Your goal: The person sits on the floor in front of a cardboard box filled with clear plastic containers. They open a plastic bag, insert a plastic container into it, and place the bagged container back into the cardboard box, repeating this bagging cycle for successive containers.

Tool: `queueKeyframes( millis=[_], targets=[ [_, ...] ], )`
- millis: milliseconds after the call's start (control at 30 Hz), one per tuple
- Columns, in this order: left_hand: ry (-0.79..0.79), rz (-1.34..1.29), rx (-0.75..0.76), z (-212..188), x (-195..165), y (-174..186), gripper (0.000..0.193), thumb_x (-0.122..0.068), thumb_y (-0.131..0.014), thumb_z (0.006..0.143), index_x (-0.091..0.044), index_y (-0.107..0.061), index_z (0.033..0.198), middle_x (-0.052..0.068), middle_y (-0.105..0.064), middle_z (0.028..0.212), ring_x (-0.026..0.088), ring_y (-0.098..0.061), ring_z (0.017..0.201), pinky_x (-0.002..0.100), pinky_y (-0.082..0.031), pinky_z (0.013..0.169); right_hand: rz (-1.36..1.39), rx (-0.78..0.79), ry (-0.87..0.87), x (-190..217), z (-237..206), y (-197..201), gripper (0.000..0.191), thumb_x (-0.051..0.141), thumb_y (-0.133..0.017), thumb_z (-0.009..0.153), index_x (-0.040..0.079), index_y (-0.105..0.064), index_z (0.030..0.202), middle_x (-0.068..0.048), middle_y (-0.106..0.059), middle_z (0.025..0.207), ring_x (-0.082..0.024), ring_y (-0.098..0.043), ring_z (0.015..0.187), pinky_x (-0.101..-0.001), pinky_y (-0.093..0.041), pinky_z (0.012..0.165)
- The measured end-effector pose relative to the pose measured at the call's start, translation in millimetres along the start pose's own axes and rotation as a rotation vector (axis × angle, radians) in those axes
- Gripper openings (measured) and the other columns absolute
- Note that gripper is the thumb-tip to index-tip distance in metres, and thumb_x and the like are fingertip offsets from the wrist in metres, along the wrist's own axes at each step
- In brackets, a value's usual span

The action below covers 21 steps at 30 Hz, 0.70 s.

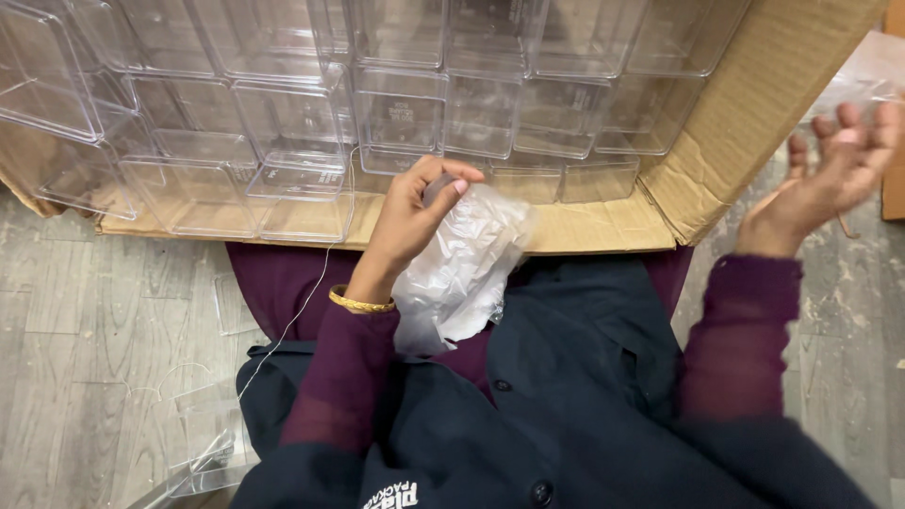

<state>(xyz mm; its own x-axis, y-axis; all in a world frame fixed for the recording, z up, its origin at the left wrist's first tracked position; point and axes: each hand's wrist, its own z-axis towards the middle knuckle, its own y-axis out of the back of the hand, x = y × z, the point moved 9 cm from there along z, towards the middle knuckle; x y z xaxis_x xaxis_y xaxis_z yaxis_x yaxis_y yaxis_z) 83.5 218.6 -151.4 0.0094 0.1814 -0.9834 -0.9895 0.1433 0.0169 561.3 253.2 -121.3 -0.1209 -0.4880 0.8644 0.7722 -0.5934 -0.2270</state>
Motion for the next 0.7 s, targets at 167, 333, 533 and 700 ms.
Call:
queueKeyframes(
  millis=[167, 333, 533, 700],
  targets=[
    [0.057, -0.184, 0.061, 0, 0, -7, 0.018, -0.009, -0.063, 0.102, -0.003, -0.072, 0.116, -0.001, -0.071, 0.109, 0.007, -0.061, 0.099, 0.024, -0.049, 0.092, 0.028, 0.634, 0.076, 74, -119, -129, 0.032, 0.017, -0.057, 0.112, 0.004, -0.053, 0.141, -0.007, -0.061, 0.135, -0.018, -0.059, 0.119, -0.0337, -0.051, 0.103],
    [0.018, -0.106, 0.059, -3, -9, -3, 0.017, -0.009, -0.067, 0.101, -0.002, -0.072, 0.115, 0.0, -0.071, 0.11, 0.008, -0.062, 0.103, 0.024, -0.049, 0.094, 0.154, 1.042, -0.544, 38, -217, -209, 0.045, 0.007, -0.076, 0.094, 0.002, -0.057, 0.135, -0.003, -0.062, 0.122, -0.01, -0.061, 0.101, -0.0245, -0.052, 0.087],
    [0.027, -0.011, 0.026, -7, 0, 6, 0.017, -0.012, -0.069, 0.098, -0.004, -0.075, 0.112, 0.003, -0.071, 0.11, 0.011, -0.063, 0.107, 0.028, -0.048, 0.098, -0.083, 0.987, -0.534, 16, -218, -198, 0.014, 0.007, -0.072, 0.097, -0.002, -0.073, 0.108, -0.001, -0.075, 0.095, -0.006, -0.068, 0.087, -0.0213, -0.055, 0.08],
    [-0.127, 0.006, -0.074, -7, -2, 4, 0.014, -0.014, -0.077, 0.097, -0.002, -0.069, 0.097, 0.005, -0.067, 0.112, 0.013, -0.061, 0.111, 0.03, -0.047, 0.101, -0.146, 0.972, -0.415, 31, -219, -200, 0.014, 0.008, -0.069, 0.099, -0.001, -0.073, 0.108, -0.001, -0.075, 0.094, -0.006, -0.068, 0.087, -0.022, -0.057, 0.081]
  ],
)
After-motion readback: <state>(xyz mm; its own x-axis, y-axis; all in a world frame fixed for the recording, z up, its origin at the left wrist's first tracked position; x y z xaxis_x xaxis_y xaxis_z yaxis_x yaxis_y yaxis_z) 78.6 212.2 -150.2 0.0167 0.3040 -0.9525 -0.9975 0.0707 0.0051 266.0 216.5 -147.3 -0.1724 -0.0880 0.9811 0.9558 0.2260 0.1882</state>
